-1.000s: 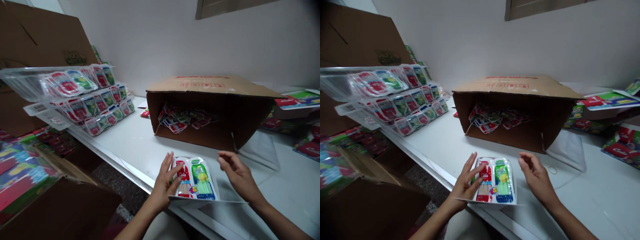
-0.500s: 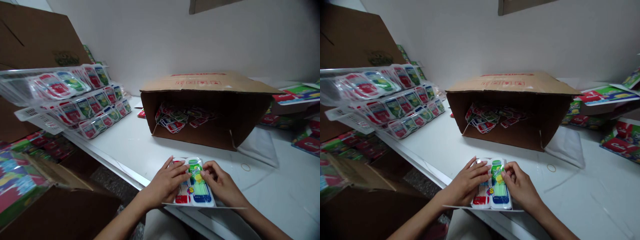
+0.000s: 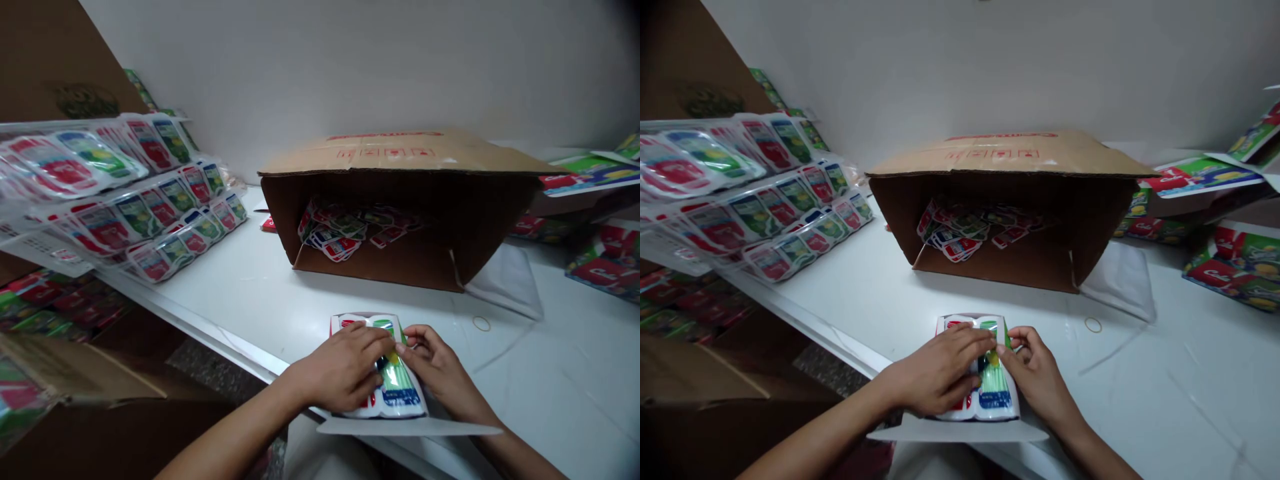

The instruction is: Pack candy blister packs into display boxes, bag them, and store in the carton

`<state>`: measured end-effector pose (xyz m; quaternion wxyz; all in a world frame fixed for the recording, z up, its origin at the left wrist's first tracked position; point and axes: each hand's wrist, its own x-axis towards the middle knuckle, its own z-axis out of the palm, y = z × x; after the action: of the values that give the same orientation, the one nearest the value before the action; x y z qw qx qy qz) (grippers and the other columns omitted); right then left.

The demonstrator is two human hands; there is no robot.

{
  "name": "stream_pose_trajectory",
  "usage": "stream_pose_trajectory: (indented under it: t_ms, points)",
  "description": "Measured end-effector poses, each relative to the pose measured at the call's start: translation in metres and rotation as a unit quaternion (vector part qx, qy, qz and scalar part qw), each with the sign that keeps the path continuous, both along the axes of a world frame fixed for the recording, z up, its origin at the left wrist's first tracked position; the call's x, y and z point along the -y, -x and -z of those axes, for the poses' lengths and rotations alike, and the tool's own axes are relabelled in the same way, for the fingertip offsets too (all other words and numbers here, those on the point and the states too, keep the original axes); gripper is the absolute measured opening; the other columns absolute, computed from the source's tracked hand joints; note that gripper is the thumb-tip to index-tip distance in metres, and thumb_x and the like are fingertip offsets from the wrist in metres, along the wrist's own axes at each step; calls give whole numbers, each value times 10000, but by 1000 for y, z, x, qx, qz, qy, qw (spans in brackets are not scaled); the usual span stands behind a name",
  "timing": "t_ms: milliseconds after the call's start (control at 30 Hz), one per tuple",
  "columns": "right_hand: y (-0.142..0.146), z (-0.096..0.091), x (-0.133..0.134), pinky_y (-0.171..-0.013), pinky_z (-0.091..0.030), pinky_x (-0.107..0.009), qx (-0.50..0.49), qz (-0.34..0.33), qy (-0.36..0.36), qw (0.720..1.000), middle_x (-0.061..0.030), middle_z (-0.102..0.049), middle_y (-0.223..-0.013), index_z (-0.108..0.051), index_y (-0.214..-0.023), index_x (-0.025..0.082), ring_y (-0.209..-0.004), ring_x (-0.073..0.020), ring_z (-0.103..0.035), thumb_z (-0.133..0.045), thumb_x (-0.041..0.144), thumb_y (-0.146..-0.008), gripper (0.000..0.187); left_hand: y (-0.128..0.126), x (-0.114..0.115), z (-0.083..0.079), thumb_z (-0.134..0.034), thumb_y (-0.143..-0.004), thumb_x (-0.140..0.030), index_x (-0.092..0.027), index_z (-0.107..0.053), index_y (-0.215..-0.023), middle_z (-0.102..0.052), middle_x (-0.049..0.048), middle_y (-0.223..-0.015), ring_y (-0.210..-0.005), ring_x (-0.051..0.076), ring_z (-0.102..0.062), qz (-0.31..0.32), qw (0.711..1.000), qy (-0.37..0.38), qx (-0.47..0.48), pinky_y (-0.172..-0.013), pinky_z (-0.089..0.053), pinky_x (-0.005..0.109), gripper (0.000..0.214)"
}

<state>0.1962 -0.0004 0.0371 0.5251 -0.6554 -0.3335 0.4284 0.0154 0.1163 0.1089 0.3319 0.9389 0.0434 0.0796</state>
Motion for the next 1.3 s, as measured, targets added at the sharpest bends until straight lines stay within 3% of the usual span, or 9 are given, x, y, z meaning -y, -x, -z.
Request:
stream_pose_trajectory:
  t_ms: [200, 333, 567, 667, 767, 933, 1067, 1200, 1300]
  points:
    - [2, -7, 5, -686, -514, -292, 16, -25, -7, 1000, -28, -569, -921, -523, -1028, 220, -761, -168, -578, -634, 537, -810, 400, -6, -1, -9, -513, -845, -198, -242, -488, -1364, -589, 117, -1296, -1181, 300, -550, -24, 999, -14, -21, -1047, -378, 437, 521]
    - [3, -16, 12, -713, -519, -287, -15, -34, 0, 999, -23, -555, -931, -502, -1060, 233, -786, -164, -577, -600, 528, -844, 378, -31, 1, -11, -511, -888, -320, -213, -626, -1154, -707, 92, -990, -929, 257, -657, -183, 981, 67, -3, -856, -487, 366, 309]
    - [1, -6, 18, -713, -529, -310, -16, -26, 9, 999, -36, -530, -971, -495, -1089, 219, -740, -150, -577, -670, 555, -768, 497, -84, 8, 10, -661, -744, -115, -191, -505, -901, -567, -64, -430, -377, 149, -562, -381, 783, 481, -101, -436, -477, 237, 234]
    - [1, 3, 19, -662, -529, -302, -11, -6, 14, 1000, -26, -518, -951, -478, -1093, 227, -676, -133, -557, -694, 562, -736, 535, -88, 11, 9, -630, -776, -73, -186, -460, -870, -529, -76, -391, -358, 130, -549, -433, 728, 525, -87, -434, -504, 234, 225]
    - [1, 8, 20, -616, -517, -281, -1, 0, 12, 1000, -17, -496, -949, -463, -1105, 228, -633, -111, -533, -697, 541, -739, 535, -88, 14, 4, -574, -838, -87, -176, -431, -908, -546, -63, -411, -359, 116, -549, -444, 719, 527, -87, -450, -517, 232, 182]
    - [-3, 2, 19, -519, -441, -233, 22, -41, 15, 999, 22, -448, -910, -425, -1265, 263, -534, -69, -464, -665, 469, -780, 579, -87, 19, 8, -517, -887, -142, -182, -405, -971, -553, -66, -443, -363, 111, -546, -448, 726, 517, -71, -443, -485, 201, 145]
    - [-6, -5, 18, -516, -412, -231, 58, -84, 15, 995, 11, -436, -904, -532, -1244, 256, -526, -65, -411, -639, 414, -794, 489, -83, 22, 18, -502, -858, -133, -209, -368, -1021, -544, -75, -528, -382, 119, -532, -422, 792, 439, -29, -417, -420, 194, 225]
    - [-7, -9, 18, -526, -397, -229, 74, -96, 28, 992, 16, -439, -858, -544, -1229, 231, -537, -76, -409, -618, 401, -798, 470, -79, 22, 13, -520, -790, -83, -208, -471, -957, -599, 9, -756, -598, 159, -610, -377, 908, 182, -9, -554, -453, 246, 214]
    - [-8, -9, 18, -537, -399, -224, 91, -101, 36, 990, 35, -437, -777, -551, -1204, 212, -556, -94, -447, -621, 403, -790, 462, -75, 17, -7, -522, -812, -130, -191, -557, -968, -630, 58, -826, -728, 222, -624, -314, 948, -30, -50, -662, -467, 316, 171]
